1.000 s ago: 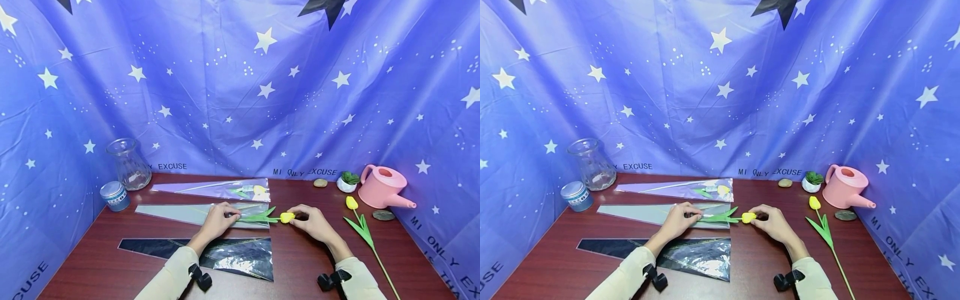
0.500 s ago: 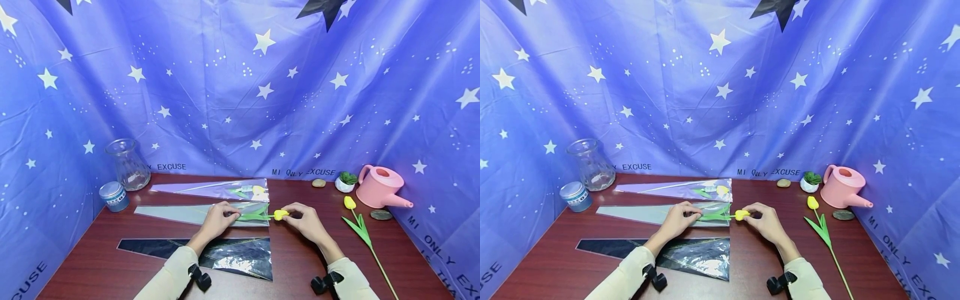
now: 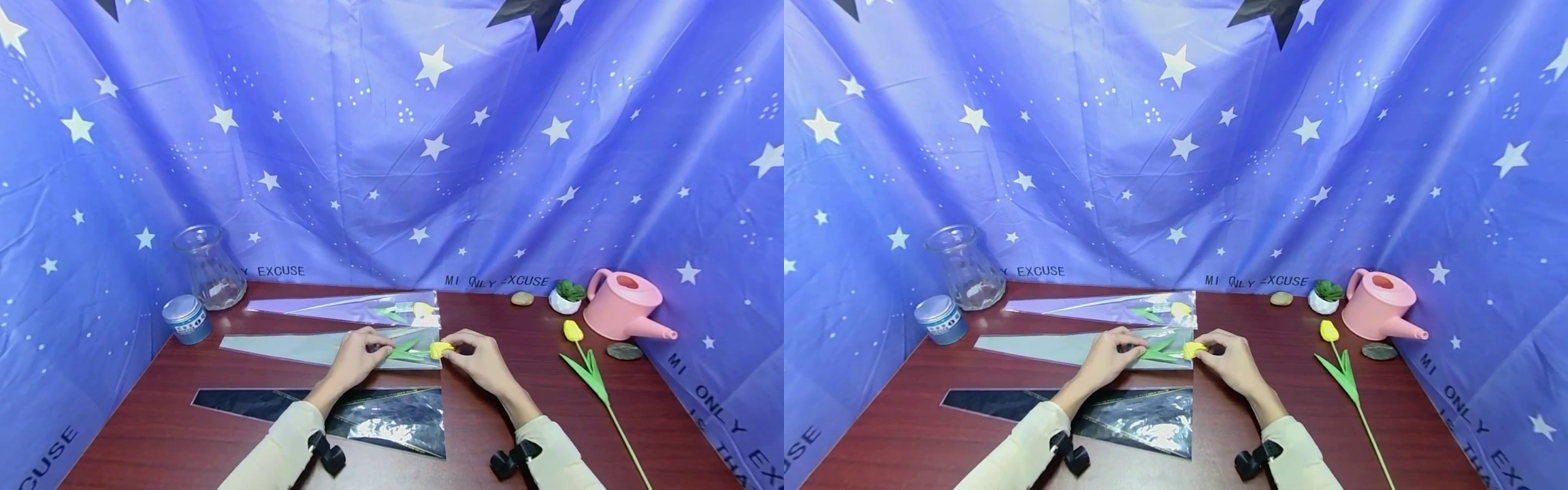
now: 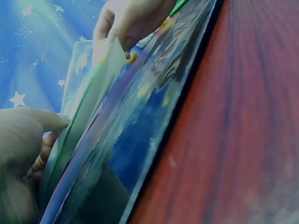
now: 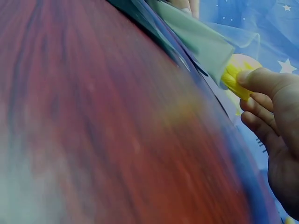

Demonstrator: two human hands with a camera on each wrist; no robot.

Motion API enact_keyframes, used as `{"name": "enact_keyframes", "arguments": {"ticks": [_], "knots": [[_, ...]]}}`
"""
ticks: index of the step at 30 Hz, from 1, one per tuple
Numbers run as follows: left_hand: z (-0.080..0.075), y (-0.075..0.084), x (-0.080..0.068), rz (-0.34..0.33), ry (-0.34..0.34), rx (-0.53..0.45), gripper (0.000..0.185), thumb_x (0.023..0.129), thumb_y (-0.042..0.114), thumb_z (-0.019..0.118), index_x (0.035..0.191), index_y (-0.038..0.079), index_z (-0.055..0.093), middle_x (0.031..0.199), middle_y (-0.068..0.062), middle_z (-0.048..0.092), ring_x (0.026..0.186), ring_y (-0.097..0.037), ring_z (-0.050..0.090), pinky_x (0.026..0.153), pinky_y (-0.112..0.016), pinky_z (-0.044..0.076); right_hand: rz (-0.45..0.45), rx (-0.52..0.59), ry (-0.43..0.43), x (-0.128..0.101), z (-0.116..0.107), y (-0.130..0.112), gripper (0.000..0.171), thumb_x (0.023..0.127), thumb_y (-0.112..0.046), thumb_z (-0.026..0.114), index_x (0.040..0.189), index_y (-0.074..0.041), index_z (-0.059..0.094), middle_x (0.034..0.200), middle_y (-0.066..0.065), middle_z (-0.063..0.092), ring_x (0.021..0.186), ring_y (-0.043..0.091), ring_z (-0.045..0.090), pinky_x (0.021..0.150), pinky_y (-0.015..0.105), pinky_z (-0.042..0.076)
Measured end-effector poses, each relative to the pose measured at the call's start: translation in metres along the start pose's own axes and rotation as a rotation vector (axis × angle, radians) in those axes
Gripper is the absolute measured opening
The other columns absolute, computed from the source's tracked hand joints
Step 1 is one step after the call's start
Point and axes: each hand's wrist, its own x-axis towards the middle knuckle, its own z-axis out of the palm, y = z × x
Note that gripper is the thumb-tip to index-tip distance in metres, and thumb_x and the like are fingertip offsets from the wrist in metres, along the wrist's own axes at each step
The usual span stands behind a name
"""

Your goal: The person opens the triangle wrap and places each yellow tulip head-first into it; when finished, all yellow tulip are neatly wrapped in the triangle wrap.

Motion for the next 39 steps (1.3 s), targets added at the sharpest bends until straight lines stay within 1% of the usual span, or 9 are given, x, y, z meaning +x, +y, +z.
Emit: {"name": "enact_keyframes", "arguments": {"ticks": [6, 9, 13, 17, 22, 29, 33, 36, 39], "knots": [[0.000, 0.001, -0.001, 0.011, -0.014, 0.007, 0.010, 0.091, 0.019, 0.080, 0.099, 0.021, 0.085, 0.090, 0.009, 0.070, 0.065, 0.001, 0.050, 0.061, -0.019, 0.043, -0.003, 0.039, 0.007, 0.003, 0.008, -0.002, 0.019, 0.083, -0.011, 0.086, 0.097, -0.023, 0.081, 0.094, -0.005, 0.076, 0.080, 0.003, 0.066, 0.072, 0.022, 0.055], [0.000, 0.001, -0.001, 0.019, -0.007, 0.000, 0.010, 0.090, 0.018, 0.081, 0.099, 0.021, 0.085, 0.091, 0.008, 0.071, 0.066, 0.001, 0.051, 0.061, -0.019, 0.044, -0.010, 0.057, 0.003, 0.004, 0.012, -0.002, 0.018, 0.083, -0.011, 0.086, 0.097, -0.021, 0.081, 0.094, -0.003, 0.076, 0.080, 0.003, 0.066, 0.072, 0.021, 0.055], [0.000, 0.001, 0.000, 0.020, 0.001, -0.014, 0.009, 0.090, 0.018, 0.081, 0.097, 0.020, 0.085, 0.093, 0.007, 0.073, 0.067, 0.001, 0.052, 0.061, -0.019, 0.044, -0.020, 0.060, -0.006, 0.006, 0.018, -0.001, 0.019, 0.082, -0.010, 0.087, 0.098, -0.019, 0.082, 0.095, -0.001, 0.077, 0.080, 0.002, 0.065, 0.072, 0.021, 0.055], [0.001, 0.001, 0.001, 0.011, -0.001, -0.006, 0.009, 0.090, 0.019, 0.081, 0.098, 0.021, 0.085, 0.092, 0.008, 0.072, 0.067, 0.000, 0.051, 0.061, -0.019, 0.043, -0.022, 0.062, -0.018, 0.008, 0.023, -0.001, 0.018, 0.082, -0.013, 0.087, 0.099, -0.017, 0.083, 0.093, 0.000, 0.078, 0.080, 0.003, 0.065, 0.072, 0.022, 0.054], [0.002, 0.001, 0.001, 0.000, -0.004, 0.006, 0.009, 0.090, 0.020, 0.081, 0.098, 0.022, 0.085, 0.093, 0.009, 0.072, 0.070, 0.000, 0.052, 0.065, -0.019, 0.044, -0.003, 0.047, -0.060, 0.011, 0.026, 0.001, 0.021, 0.082, -0.019, 0.088, 0.102, -0.018, 0.083, 0.093, -0.002, 0.078, 0.084, 0.005, 0.066, 0.075, 0.022, 0.053], [0.000, 0.000, 0.001, 0.005, -0.004, 0.010, 0.010, 0.089, 0.018, 0.082, 0.098, 0.019, 0.085, 0.092, 0.007, 0.072, 0.071, -0.001, 0.052, 0.065, -0.019, 0.044, 0.011, 0.002, -0.104, 0.012, 0.027, -0.001, 0.025, 0.082, -0.019, 0.088, 0.106, -0.017, 0.083, 0.093, -0.003, 0.076, 0.079, 0.003, 0.062, 0.070, 0.021, 0.051], [0.000, 0.000, -0.001, -0.006, -0.012, 0.021, 0.009, 0.090, 0.019, 0.081, 0.098, 0.021, 0.085, 0.090, 0.009, 0.071, 0.069, -0.001, 0.051, 0.063, -0.019, 0.044, 0.011, -0.039, -0.117, 0.007, 0.020, -0.004, 0.024, 0.085, -0.017, 0.086, 0.108, -0.018, 0.082, 0.096, -0.004, 0.076, 0.079, 0.001, 0.062, 0.071, 0.021, 0.053], [0.001, 0.002, -0.001, -0.007, -0.015, 0.022, 0.009, 0.089, 0.019, 0.081, 0.097, 0.021, 0.085, 0.089, 0.010, 0.069, 0.067, 0.000, 0.050, 0.062, -0.019, 0.043, 0.021, -0.095, -0.089, -0.001, 0.006, -0.005, 0.021, 0.087, -0.013, 0.083, 0.108, -0.018, 0.082, 0.100, -0.005, 0.077, 0.082, 0.003, 0.066, 0.073, 0.023, 0.055], [0.000, 0.006, 0.001, 0.012, 0.005, 0.002, 0.008, 0.089, 0.017, 0.082, 0.096, 0.019, 0.085, 0.089, 0.008, 0.071, 0.067, 0.001, 0.051, 0.061, -0.019, 0.044, 0.035, -0.150, -0.048, -0.013, -0.009, -0.008, 0.020, 0.088, -0.010, 0.080, 0.107, -0.016, 0.081, 0.102, -0.005, 0.078, 0.089, 0.006, 0.069, 0.077, 0.024, 0.056]]}}
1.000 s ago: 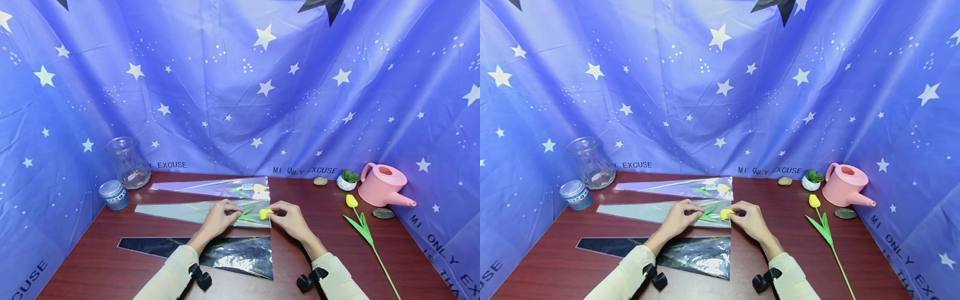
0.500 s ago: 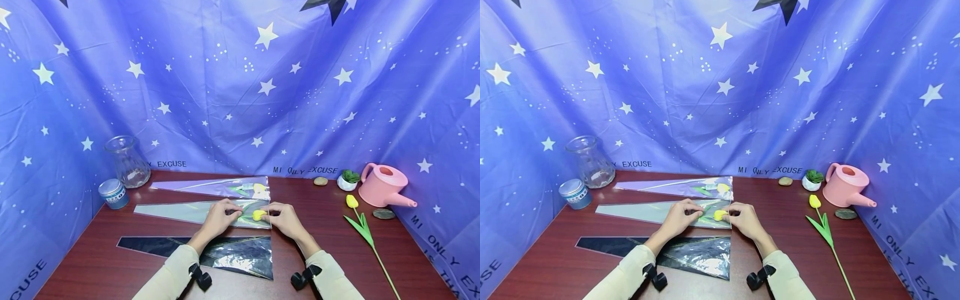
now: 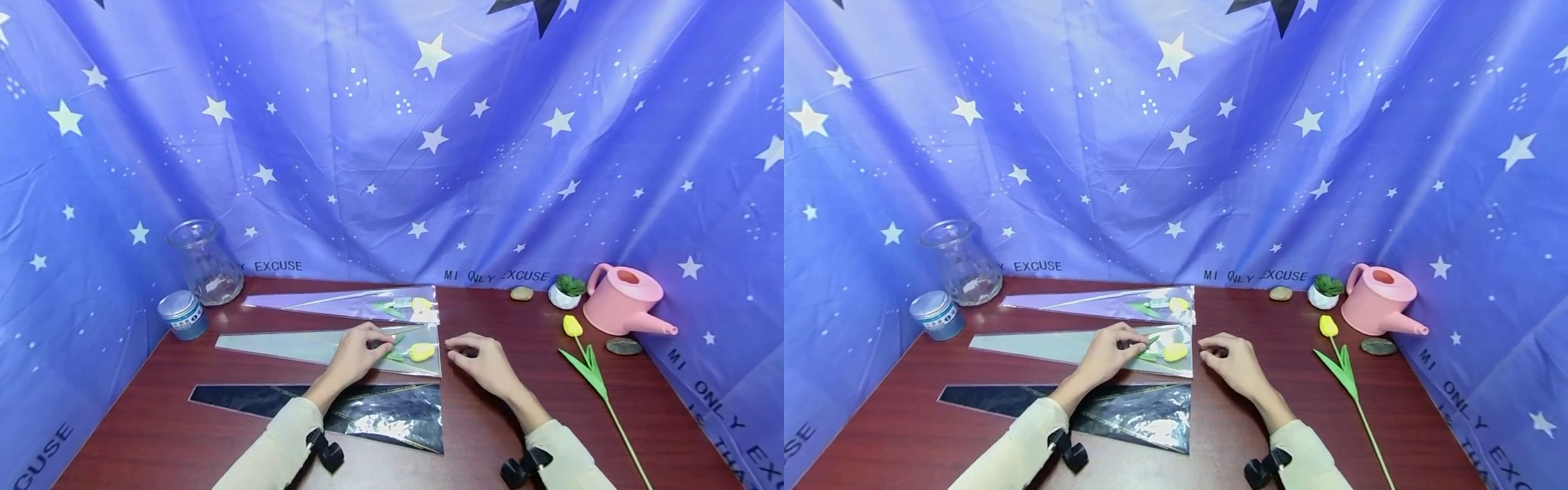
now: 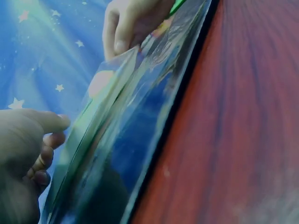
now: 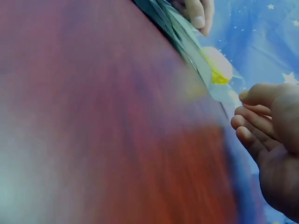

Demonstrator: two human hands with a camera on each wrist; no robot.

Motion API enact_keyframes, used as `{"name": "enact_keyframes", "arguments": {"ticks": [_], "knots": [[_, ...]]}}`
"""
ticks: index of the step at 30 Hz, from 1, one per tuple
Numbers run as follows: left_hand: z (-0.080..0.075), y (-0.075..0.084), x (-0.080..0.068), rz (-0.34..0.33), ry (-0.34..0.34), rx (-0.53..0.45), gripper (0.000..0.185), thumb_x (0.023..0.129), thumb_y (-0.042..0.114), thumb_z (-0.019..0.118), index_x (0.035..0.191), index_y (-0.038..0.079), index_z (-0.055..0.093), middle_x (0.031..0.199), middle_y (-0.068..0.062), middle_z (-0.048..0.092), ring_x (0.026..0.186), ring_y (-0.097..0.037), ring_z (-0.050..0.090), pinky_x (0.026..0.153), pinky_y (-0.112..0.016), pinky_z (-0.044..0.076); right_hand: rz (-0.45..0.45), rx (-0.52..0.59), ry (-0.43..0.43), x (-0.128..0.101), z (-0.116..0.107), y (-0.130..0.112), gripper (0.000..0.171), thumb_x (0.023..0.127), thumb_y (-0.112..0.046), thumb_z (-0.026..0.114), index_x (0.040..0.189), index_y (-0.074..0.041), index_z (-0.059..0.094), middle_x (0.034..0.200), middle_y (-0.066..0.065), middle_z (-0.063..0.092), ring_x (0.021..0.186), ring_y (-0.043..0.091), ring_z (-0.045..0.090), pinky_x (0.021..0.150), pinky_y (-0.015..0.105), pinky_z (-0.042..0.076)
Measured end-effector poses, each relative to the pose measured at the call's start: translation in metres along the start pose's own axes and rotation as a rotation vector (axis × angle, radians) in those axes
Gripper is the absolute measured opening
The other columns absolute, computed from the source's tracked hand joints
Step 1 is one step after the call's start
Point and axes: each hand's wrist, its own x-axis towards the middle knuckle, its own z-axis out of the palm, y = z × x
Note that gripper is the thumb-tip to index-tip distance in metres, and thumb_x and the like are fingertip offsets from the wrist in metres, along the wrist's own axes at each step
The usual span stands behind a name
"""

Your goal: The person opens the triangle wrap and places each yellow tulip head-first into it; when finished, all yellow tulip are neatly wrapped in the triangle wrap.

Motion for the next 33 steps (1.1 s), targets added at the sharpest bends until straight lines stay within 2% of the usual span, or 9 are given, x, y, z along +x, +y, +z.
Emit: {"name": "enact_keyframes", "arguments": {"ticks": [3, 7, 10, 12, 16, 19, 25, 29, 33], "knots": [[-0.009, 0.010, 0.002, 0.002, 0.051, -0.050, 0.008, 0.088, 0.017, 0.082, 0.096, 0.017, 0.085, 0.091, 0.006, 0.075, 0.065, 0.001, 0.051, 0.059, -0.019, 0.044, 0.005, -0.014, 0.015, -0.014, -0.011, -0.005, 0.020, 0.088, -0.009, 0.081, 0.107, -0.015, 0.081, 0.102, -0.005, 0.078, 0.092, 0.005, 0.069, 0.079, 0.026, 0.056], [-0.030, 0.031, -0.002, -0.031, 0.107, -0.143, 0.007, 0.089, 0.018, 0.081, 0.095, 0.020, 0.084, 0.093, 0.006, 0.077, 0.061, -0.004, 0.049, 0.056, -0.020, 0.042, -0.029, 0.051, -0.009, -0.032, -0.018, -0.020, 0.020, 0.087, -0.010, 0.081, 0.107, -0.014, 0.081, 0.100, -0.004, 0.077, 0.087, 0.001, 0.067, 0.076, 0.027, 0.056], [-0.039, 0.042, -0.016, -0.055, 0.065, -0.193, 0.008, 0.090, 0.019, 0.080, 0.097, 0.020, 0.084, 0.094, 0.006, 0.075, 0.059, -0.006, 0.047, 0.054, -0.020, 0.040, -0.064, 0.128, -0.049, -0.041, -0.018, -0.031, 0.018, 0.089, -0.010, 0.080, 0.107, -0.013, 0.080, 0.097, -0.003, 0.076, 0.083, 0.001, 0.066, 0.074, 0.026, 0.056], [-0.039, 0.046, -0.029, -0.067, -0.010, -0.219, 0.009, 0.090, 0.019, 0.080, 0.099, 0.019, 0.084, 0.094, 0.005, 0.075, 0.060, -0.005, 0.047, 0.055, -0.020, 0.040, -0.083, 0.158, -0.067, -0.046, -0.015, -0.037, 0.017, 0.089, -0.009, 0.080, 0.105, -0.014, 0.080, 0.095, -0.003, 0.075, 0.081, 0.001, 0.066, 0.072, 0.025, 0.057], [-0.035, 0.043, -0.057, -0.082, -0.163, -0.238, 0.012, 0.090, 0.020, 0.079, 0.102, 0.017, 0.083, 0.097, 0.003, 0.075, 0.064, -0.002, 0.050, 0.057, -0.020, 0.043, -0.102, 0.167, -0.089, -0.055, -0.005, -0.042, 0.017, 0.087, -0.008, 0.081, 0.102, -0.016, 0.080, 0.092, -0.004, 0.074, 0.078, 0.000, 0.064, 0.069, 0.023, 0.056], [-0.033, 0.038, -0.071, -0.087, -0.214, -0.214, 0.012, 0.090, 0.021, 0.079, 0.101, 0.019, 0.083, 0.094, 0.007, 0.074, 0.068, 0.000, 0.054, 0.060, -0.019, 0.044, -0.112, 0.165, -0.112, -0.059, 0.002, -0.043, 0.017, 0.086, -0.011, 0.082, 0.102, -0.017, 0.080, 0.092, -0.005, 0.073, 0.078, 0.000, 0.063, 0.068, 0.022, 0.055], [-0.032, 0.029, -0.085, -0.099, -0.207, -0.198, 0.012, 0.088, 0.019, 0.081, 0.100, 0.020, 0.083, 0.091, 0.010, 0.072, 0.070, 0.001, 0.056, 0.061, -0.019, 0.046, -0.189, 0.079, -0.145, -0.066, 0.016, -0.040, 0.025, 0.085, -0.016, 0.085, 0.109, -0.014, 0.079, 0.097, -0.008, 0.070, 0.081, 0.003, 0.060, 0.070, 0.020, 0.052], [-0.030, 0.025, -0.090, -0.099, -0.195, -0.164, 0.014, 0.086, 0.017, 0.082, 0.100, 0.022, 0.082, 0.092, 0.011, 0.072, 0.074, 0.002, 0.058, 0.065, -0.019, 0.049, -0.253, -0.015, -0.102, -0.067, 0.024, -0.039, 0.026, 0.081, -0.012, 0.088, 0.105, -0.014, 0.080, 0.096, -0.010, 0.067, 0.085, 0.001, 0.059, 0.073, 0.016, 0.048], [-0.026, 0.022, -0.093, -0.077, -0.170, -0.112, 0.018, 0.084, 0.017, 0.084, 0.099, 0.026, 0.082, 0.092, 0.015, 0.070, 0.078, 0.003, 0.059, 0.072, -0.019, 0.050, -0.282, -0.034, -0.062, -0.067, 0.028, -0.039, 0.023, 0.078, -0.008, 0.088, 0.100, -0.014, 0.082, 0.092, -0.012, 0.066, 0.084, 0.000, 0.059, 0.072, 0.011, 0.045]]}}
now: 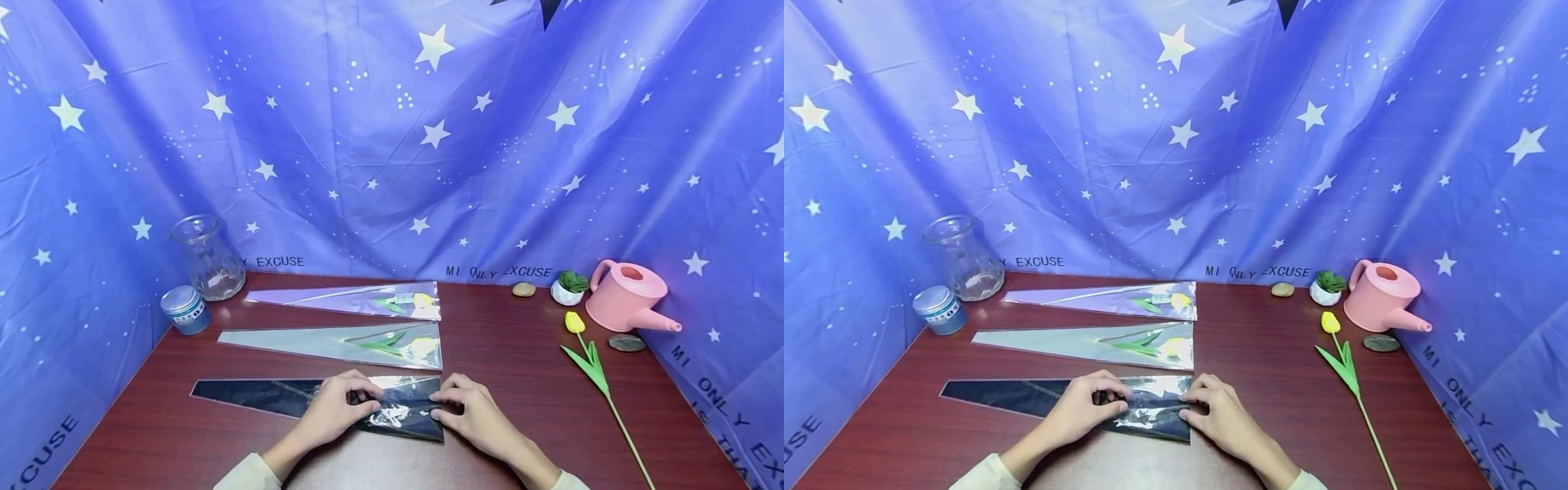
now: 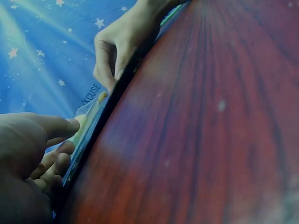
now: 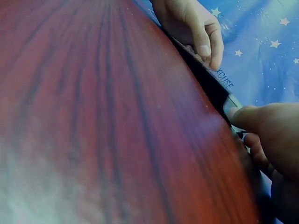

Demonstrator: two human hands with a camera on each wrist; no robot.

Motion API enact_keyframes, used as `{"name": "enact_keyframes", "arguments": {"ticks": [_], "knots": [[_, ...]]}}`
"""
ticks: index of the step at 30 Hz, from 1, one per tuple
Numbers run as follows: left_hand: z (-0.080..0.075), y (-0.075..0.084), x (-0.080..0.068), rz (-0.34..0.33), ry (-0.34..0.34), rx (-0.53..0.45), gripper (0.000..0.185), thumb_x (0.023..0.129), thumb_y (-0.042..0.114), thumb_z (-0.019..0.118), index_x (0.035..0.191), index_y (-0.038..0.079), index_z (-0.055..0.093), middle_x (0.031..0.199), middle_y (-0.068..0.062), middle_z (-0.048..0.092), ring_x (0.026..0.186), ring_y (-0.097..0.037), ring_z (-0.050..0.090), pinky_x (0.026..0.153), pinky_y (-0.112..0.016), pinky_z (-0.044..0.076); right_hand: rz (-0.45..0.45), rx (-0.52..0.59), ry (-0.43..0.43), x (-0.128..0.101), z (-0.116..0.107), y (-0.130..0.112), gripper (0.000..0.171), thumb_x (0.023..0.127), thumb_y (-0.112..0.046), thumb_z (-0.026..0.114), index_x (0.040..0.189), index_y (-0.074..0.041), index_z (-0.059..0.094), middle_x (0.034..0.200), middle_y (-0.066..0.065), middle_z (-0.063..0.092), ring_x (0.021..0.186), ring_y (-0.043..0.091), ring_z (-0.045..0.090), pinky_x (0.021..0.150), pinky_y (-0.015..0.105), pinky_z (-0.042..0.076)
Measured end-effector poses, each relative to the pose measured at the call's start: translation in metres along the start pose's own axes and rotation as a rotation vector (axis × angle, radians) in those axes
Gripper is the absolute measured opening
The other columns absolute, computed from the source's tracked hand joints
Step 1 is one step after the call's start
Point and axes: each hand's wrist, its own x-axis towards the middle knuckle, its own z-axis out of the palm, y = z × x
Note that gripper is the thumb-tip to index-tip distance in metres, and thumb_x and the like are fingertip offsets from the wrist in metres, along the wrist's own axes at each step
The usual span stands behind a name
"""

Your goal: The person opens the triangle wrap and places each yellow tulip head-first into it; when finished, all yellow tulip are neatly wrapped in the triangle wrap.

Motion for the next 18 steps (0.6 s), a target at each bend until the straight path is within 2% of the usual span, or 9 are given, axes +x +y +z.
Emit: {"name": "enact_keyframes", "arguments": {"ticks": [7, 13, 18], "knots": [[0.003, -0.001, 0.001, 0.073, 0.043, 0.060, 0.020, 0.082, 0.018, 0.086, 0.101, 0.024, 0.081, 0.092, 0.013, 0.072, 0.077, 0.001, 0.058, 0.071, -0.019, 0.048, -0.009, 0.026, 0.034, 0.001, 0.001, -0.003, 0.015, 0.082, -0.004, 0.085, 0.092, -0.014, 0.082, 0.089, -0.012, 0.069, 0.086, 0.000, 0.062, 0.076, 0.009, 0.046], [0.003, -0.001, 0.002, 0.033, 0.014, 0.108, 0.023, 0.082, 0.023, 0.087, 0.104, 0.027, 0.081, 0.091, 0.015, 0.070, 0.075, 0.002, 0.056, 0.071, -0.018, 0.044, 0.018, 0.052, 0.065, 0.006, -0.004, -0.012, 0.013, 0.084, -0.003, 0.082, 0.089, -0.015, 0.081, 0.087, -0.013, 0.068, 0.081, -0.003, 0.060, 0.070, 0.010, 0.047], [0.003, -0.002, 0.003, 0.017, 0.011, 0.114, 0.023, 0.081, 0.029, 0.088, 0.103, 0.029, 0.082, 0.090, 0.016, 0.069, 0.073, 0.003, 0.054, 0.069, -0.018, 0.044, -0.018, 0.067, 0.113, 0.018, -0.011, -0.023, 0.015, 0.084, -0.001, 0.083, 0.090, -0.014, 0.081, 0.087, -0.013, 0.067, 0.080, -0.002, 0.060, 0.069, 0.011, 0.047]]}}
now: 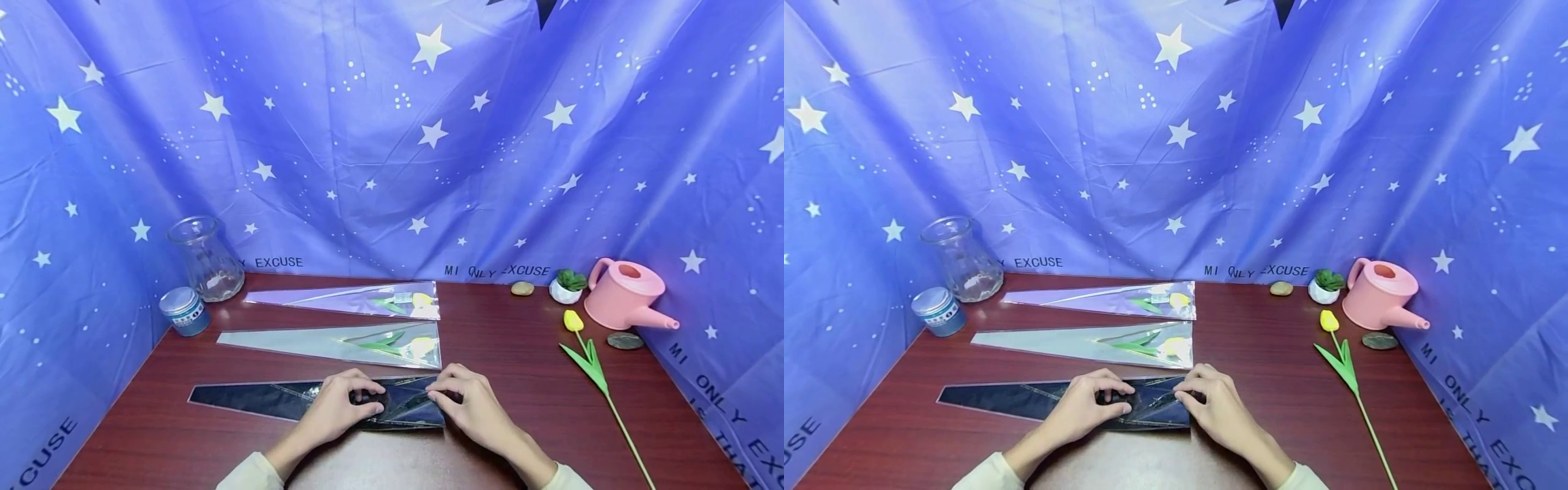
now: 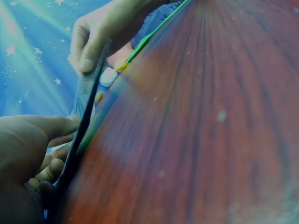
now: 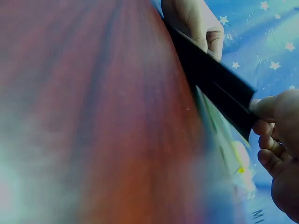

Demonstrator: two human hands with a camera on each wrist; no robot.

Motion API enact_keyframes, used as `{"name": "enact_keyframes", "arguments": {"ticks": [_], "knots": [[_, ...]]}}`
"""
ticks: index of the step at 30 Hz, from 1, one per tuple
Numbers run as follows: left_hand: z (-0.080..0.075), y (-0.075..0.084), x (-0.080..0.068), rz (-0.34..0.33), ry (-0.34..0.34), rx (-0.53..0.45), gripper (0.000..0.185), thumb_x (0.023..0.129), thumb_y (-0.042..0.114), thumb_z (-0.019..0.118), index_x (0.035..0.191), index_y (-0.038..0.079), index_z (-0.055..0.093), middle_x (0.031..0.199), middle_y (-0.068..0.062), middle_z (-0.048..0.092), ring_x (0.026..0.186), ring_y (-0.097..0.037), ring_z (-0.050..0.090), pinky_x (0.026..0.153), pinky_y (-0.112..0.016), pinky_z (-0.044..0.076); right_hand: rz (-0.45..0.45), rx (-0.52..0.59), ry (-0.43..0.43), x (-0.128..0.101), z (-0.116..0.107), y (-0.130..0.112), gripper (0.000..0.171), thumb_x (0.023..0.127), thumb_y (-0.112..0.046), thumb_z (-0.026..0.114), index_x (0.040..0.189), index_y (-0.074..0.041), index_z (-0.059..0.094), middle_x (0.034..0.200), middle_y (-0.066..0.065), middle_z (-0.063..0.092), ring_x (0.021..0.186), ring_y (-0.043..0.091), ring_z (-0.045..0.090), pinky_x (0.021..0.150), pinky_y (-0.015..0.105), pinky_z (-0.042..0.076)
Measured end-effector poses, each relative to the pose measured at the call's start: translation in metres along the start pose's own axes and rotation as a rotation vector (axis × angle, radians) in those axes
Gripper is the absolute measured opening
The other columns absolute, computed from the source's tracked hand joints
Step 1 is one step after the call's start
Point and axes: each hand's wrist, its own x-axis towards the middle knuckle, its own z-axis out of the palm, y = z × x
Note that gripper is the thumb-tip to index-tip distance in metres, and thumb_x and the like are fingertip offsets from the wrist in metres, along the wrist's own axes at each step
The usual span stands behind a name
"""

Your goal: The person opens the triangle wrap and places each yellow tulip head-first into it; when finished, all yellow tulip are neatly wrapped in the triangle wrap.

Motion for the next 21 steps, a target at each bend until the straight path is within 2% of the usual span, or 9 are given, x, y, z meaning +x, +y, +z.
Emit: {"name": "enact_keyframes", "arguments": {"ticks": [5, 8, 16, 21], "knots": [[-0.002, 0.000, 0.001, -0.006, 0.018, 0.015, 0.033, 0.077, 0.037, 0.091, 0.109, 0.030, 0.081, 0.087, 0.017, 0.066, 0.068, 0.003, 0.048, 0.064, -0.017, 0.042, -0.050, 0.022, 0.013, 0.013, -0.003, -0.008, 0.015, 0.083, -0.001, 0.083, 0.089, -0.015, 0.080, 0.087, -0.011, 0.068, 0.081, 0.002, 0.062, 0.072, 0.011, 0.048], [-0.001, 0.001, 0.001, 0.003, 0.025, 0.019, 0.036, 0.077, 0.038, 0.091, 0.110, 0.029, 0.081, 0.088, 0.016, 0.067, 0.067, 0.003, 0.046, 0.062, -0.015, 0.040, -0.056, 0.049, 0.006, 0.018, -0.004, -0.010, 0.014, 0.083, -0.002, 0.083, 0.089, -0.014, 0.080, 0.087, -0.009, 0.069, 0.080, 0.004, 0.062, 0.069, 0.012, 0.047], [0.003, -0.002, 0.001, 0.062, 0.094, 0.021, 0.019, 0.081, 0.032, 0.089, 0.099, 0.028, 0.084, 0.090, 0.016, 0.069, 0.076, -0.003, 0.058, 0.067, -0.017, 0.044, 0.066, 0.031, -0.026, 0.022, -0.003, -0.013, 0.011, 0.085, -0.006, 0.081, 0.088, -0.017, 0.081, 0.087, -0.016, 0.067, 0.081, -0.002, 0.059, 0.068, 0.019, 0.049], [0.004, -0.004, 0.002, 0.091, 0.127, 0.012, 0.014, 0.081, 0.026, 0.088, 0.094, 0.027, 0.084, 0.087, 0.018, 0.070, 0.072, 0.002, 0.055, 0.064, -0.015, 0.043, 0.093, 0.043, -0.033, 0.022, -0.002, -0.012, 0.010, 0.086, -0.007, 0.082, 0.089, -0.016, 0.081, 0.086, -0.017, 0.066, 0.077, -0.002, 0.057, 0.064, 0.023, 0.049]]}}
